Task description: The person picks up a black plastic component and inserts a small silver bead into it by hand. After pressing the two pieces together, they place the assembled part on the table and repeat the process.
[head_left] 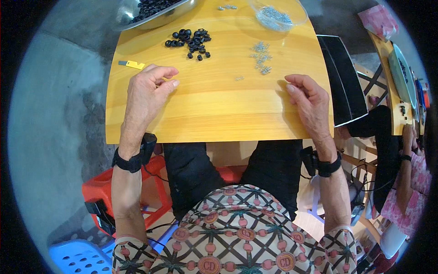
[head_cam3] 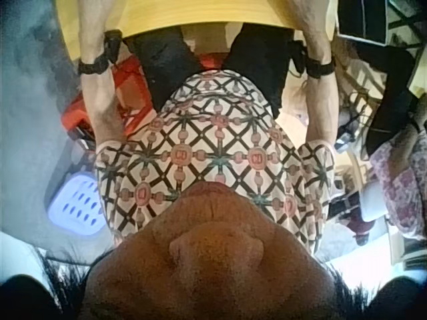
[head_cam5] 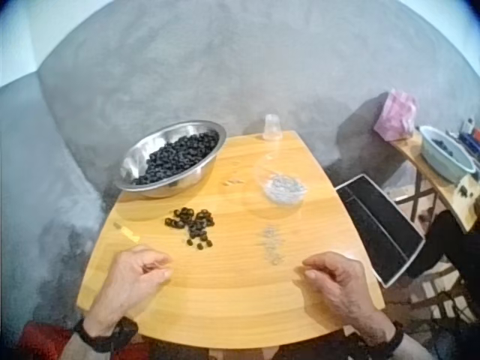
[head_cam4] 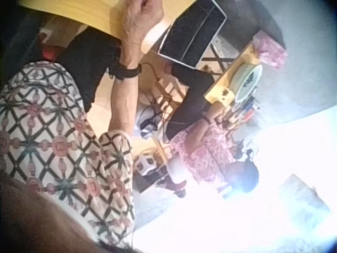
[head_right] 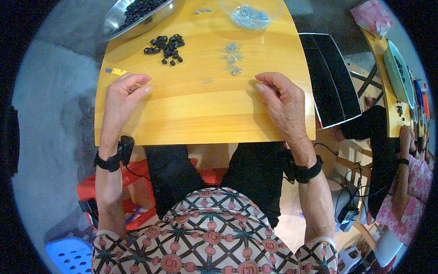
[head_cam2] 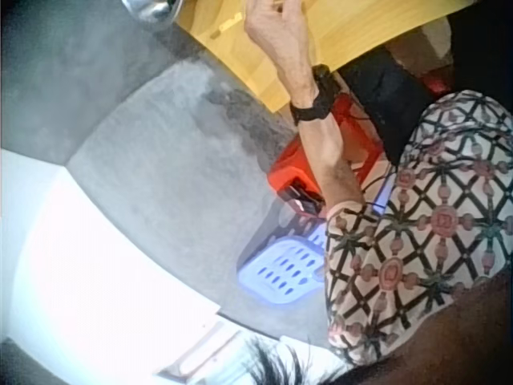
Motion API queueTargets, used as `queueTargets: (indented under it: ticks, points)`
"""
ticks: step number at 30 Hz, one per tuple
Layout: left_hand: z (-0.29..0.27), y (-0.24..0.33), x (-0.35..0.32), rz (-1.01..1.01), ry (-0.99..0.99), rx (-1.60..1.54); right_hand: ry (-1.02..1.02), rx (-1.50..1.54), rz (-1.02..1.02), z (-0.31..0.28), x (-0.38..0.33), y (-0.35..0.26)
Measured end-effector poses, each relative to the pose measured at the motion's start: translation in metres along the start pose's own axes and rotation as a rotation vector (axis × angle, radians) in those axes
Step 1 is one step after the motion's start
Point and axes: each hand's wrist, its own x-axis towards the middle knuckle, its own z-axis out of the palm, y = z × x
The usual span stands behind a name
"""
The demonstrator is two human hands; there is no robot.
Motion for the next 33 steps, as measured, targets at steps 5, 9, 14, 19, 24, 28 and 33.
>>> queueTargets:
  ticks: [5, 9, 14, 19, 24, 28, 33]
  points:
    - [0.002, -0.004, -0.017, 0.045, -0.05, -0.024, -0.033, -0.055, -0.104, 0.001, -0.002, 0.001]
    - [0.003, 0.002, -0.032, 0.052, -0.058, -0.063, -0.05, -0.132, -0.184, 0.004, -0.005, -0.006]
    - [-0.009, 0.001, -0.052, 0.056, -0.092, 0.037, -0.13, -0.258, -0.308, 0.025, -0.008, -0.037]
    - [-0.026, -0.002, -0.068, 0.022, -0.095, 0.028, -0.145, -0.355, -0.444, 0.047, 0.0, -0.045]
    - [-0.03, -0.007, -0.071, 0.031, -0.073, -0.064, -0.155, -0.445, -0.485, 0.06, 0.002, -0.043]
    - [-0.033, -0.007, -0.056, 0.103, -0.104, 0.037, -0.105, -0.42, -0.515, 0.058, -0.001, -0.04]
    - [-0.032, -0.007, -0.013, 0.21, -0.043, 0.111, -0.076, -0.357, -0.485, 0.048, -0.008, -0.037]
